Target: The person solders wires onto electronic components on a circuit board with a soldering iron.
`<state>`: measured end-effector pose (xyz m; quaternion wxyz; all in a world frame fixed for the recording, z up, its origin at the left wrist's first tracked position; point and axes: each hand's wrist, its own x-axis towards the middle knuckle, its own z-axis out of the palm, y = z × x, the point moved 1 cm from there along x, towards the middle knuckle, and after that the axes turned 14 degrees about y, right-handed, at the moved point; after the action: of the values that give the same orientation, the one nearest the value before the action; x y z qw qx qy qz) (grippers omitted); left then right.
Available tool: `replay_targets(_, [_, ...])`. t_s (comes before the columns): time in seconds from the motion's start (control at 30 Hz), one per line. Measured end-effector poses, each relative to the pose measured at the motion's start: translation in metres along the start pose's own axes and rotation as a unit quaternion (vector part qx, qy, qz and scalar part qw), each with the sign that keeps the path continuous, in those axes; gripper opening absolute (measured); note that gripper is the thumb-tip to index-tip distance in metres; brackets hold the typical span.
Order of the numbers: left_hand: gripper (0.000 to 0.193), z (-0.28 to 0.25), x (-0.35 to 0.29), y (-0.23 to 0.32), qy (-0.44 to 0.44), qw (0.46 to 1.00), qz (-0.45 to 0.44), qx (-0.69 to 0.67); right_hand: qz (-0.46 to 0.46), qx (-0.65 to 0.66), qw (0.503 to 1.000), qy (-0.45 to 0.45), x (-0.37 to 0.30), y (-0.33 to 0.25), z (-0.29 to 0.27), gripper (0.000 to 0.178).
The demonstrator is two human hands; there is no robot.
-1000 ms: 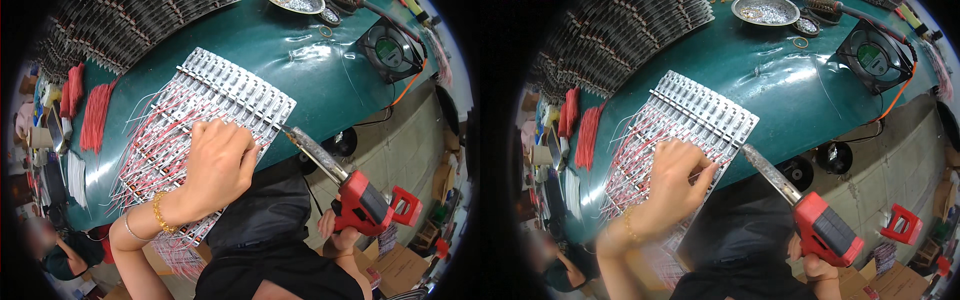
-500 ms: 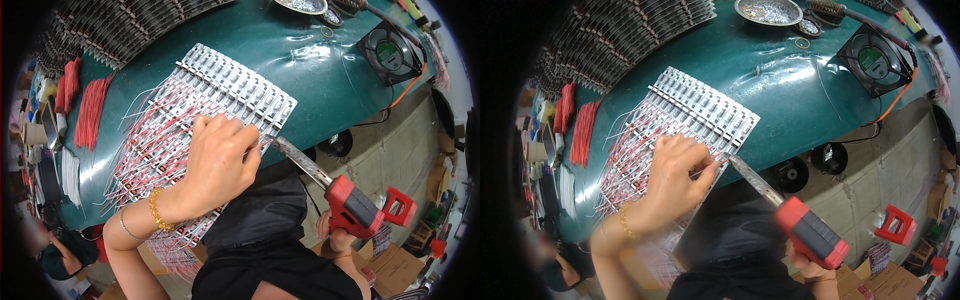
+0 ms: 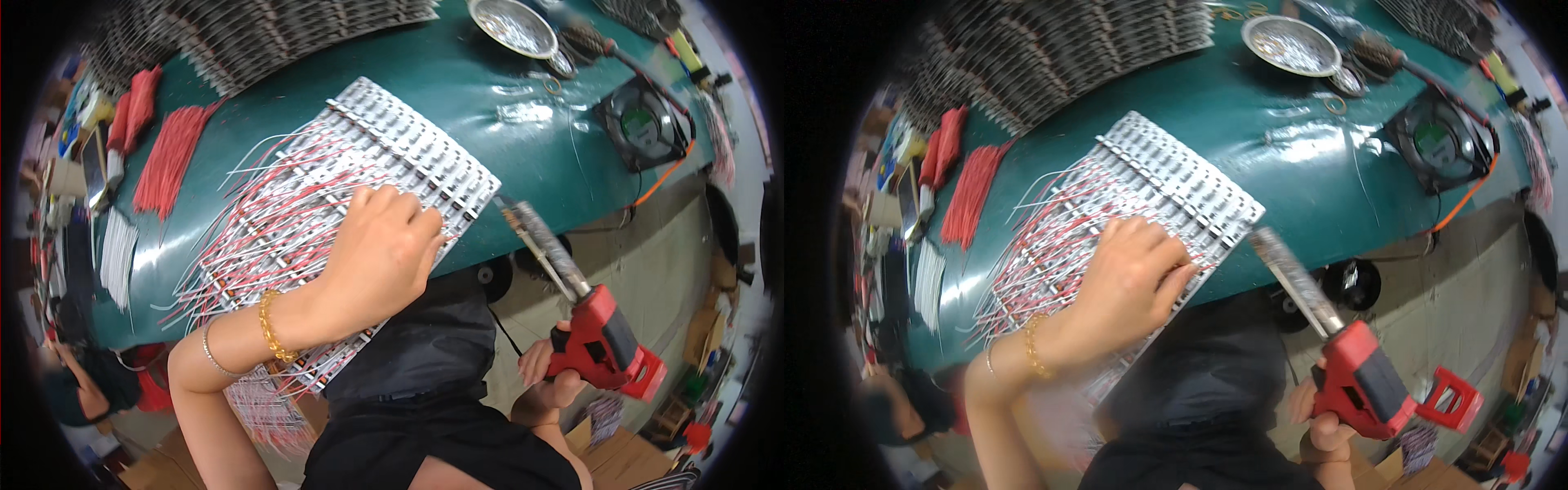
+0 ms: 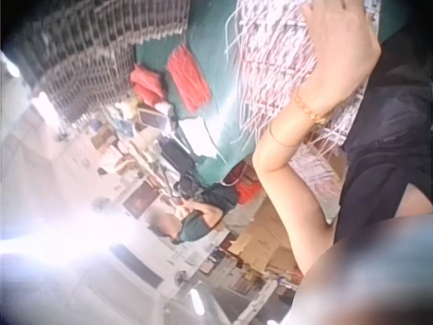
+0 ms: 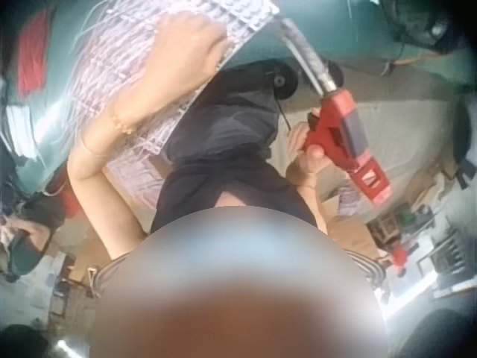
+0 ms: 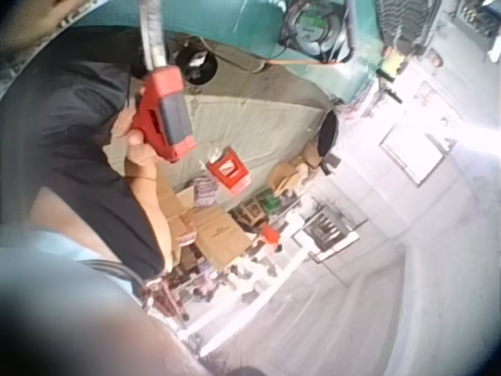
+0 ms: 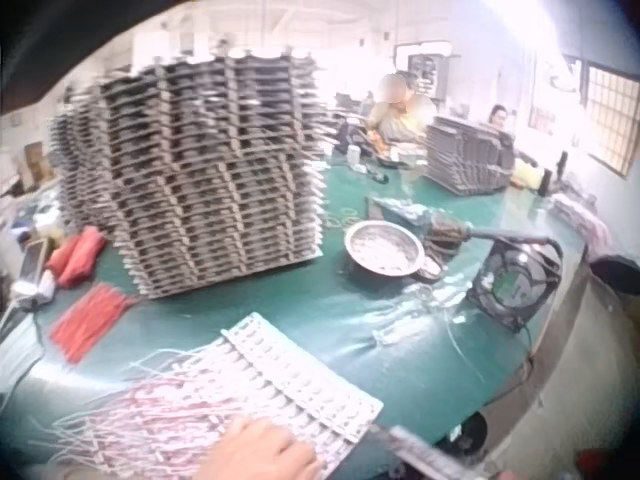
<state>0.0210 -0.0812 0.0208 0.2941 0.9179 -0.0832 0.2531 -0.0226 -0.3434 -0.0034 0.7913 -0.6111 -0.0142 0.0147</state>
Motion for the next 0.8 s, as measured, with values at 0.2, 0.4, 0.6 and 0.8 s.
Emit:
replay_targets(0.2, [0.017, -0.133, -0.066, 0.044, -0.184, 0.965, -0.066, -0.173, -0.236, -0.124, 0.952, 0.150, 0.036, -0.035, 0.028, 0.041])
replay_targets(0.4, [0.021, -0.144, -0.242, 0.049, -0.190, 0.861, -0.397, -0.256, -0.418, -0.243, 0.872, 0.077, 0.139, -0.096, 0.132, 0.009])
replay_targets(0.6, [0.027, -0.016, -0.272, 0.013, 0.173, 0.616, -0.519, -0.567, -0.671, -0.234, 0.699, 0.084, 0.253, -0.175, 0.287, 0.042])
replay_targets(0.8, [0.026, 0.001, -0.239, 0.015, 0.288, 0.589, -0.537, -0.530, -0.654, -0.293, 0.695, 0.056, 0.332, -0.143, 0.324, 0.054])
